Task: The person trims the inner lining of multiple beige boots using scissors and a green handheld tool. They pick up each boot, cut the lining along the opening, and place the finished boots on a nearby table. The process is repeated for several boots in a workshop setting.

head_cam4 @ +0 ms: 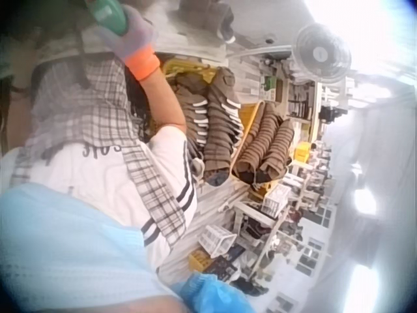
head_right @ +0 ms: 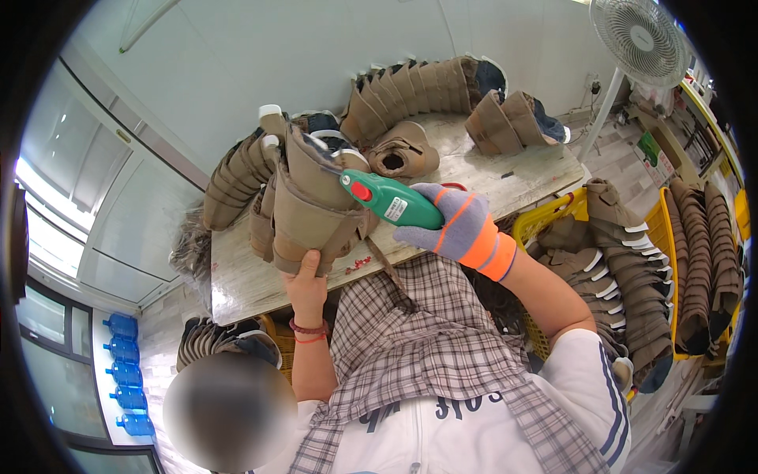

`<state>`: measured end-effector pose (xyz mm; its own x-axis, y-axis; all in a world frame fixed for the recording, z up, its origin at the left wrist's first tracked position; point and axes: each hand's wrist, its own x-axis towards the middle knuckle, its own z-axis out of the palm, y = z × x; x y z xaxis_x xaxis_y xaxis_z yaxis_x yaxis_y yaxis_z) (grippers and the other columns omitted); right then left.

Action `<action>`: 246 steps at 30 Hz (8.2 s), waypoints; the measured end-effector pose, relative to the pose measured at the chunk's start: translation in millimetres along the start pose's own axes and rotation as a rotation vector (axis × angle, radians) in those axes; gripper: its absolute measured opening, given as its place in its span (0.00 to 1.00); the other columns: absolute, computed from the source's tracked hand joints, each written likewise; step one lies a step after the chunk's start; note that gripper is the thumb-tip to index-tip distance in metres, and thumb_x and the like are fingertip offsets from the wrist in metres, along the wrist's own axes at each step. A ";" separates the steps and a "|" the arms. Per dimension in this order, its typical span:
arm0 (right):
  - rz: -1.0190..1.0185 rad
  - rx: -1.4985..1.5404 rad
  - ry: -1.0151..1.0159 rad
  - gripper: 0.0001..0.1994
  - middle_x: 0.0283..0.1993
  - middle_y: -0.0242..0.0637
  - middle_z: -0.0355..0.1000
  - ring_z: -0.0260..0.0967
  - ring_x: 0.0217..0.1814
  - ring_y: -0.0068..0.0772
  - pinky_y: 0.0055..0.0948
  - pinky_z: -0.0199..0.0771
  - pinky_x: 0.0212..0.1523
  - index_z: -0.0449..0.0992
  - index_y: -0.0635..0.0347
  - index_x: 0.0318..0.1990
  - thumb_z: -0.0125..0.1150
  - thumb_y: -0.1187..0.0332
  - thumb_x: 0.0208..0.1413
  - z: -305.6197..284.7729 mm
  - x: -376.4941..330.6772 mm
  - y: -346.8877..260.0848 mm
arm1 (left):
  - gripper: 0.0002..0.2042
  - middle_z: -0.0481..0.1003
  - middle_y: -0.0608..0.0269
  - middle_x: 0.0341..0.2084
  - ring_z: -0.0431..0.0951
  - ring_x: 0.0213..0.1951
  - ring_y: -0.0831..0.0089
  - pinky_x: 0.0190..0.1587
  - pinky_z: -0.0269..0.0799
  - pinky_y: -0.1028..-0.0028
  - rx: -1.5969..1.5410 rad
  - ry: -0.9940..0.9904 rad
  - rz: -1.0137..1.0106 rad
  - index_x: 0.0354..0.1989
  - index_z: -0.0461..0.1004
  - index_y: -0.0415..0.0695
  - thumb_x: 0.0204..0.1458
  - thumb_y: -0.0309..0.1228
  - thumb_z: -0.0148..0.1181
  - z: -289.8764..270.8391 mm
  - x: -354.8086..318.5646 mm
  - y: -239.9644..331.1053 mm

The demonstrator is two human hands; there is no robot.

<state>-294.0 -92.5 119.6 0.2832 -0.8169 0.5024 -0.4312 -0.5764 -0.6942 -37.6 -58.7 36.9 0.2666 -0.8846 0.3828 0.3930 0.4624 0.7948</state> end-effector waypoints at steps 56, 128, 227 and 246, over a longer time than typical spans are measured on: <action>0.102 0.064 -0.154 0.27 0.30 0.40 0.74 0.73 0.29 0.26 0.24 0.71 0.31 0.72 0.64 0.45 0.70 0.58 0.39 39.9 -4.7 3.6 | 0.20 0.72 0.47 0.43 0.74 0.44 0.55 0.47 0.69 0.59 0.407 0.677 0.314 0.46 0.68 0.30 0.51 0.35 0.56 -98.9 10.3 201.1; 0.242 0.389 0.008 0.27 0.29 0.34 0.74 0.70 0.28 0.18 0.20 0.71 0.30 0.72 0.64 0.44 0.71 0.55 0.39 36.3 0.1 -15.3 | 0.11 0.72 0.51 0.41 0.68 0.45 0.51 0.49 0.61 0.59 1.405 -0.393 0.632 0.41 0.74 0.40 0.49 0.24 0.54 -5.9 15.5 31.2; -0.396 -0.401 0.376 0.33 0.28 0.39 0.72 0.70 0.26 0.39 0.31 0.70 0.27 0.70 0.62 0.47 0.73 0.55 0.31 7.3 -14.3 30.7 | 0.10 0.72 0.52 0.38 0.73 0.42 0.60 0.49 0.71 0.59 -0.681 0.384 -0.543 0.35 0.69 0.34 0.58 0.26 0.40 20.4 150.3 69.6; 0.092 0.154 0.245 0.28 0.30 0.39 0.76 0.75 0.28 0.29 0.26 0.73 0.29 0.72 0.58 0.46 0.72 0.56 0.36 4.0 -4.5 4.6 | 0.18 0.66 0.59 0.53 0.64 0.55 0.65 0.59 0.58 0.61 -0.375 -0.304 -0.024 0.55 0.62 0.40 0.54 0.22 0.48 77.9 93.8 62.8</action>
<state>-293.9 -91.6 112.1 0.0258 -0.8473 0.5305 -0.3051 -0.5121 -0.8030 -56.5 -117.4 159.3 0.0064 -0.8473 0.5310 0.7010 0.3825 0.6019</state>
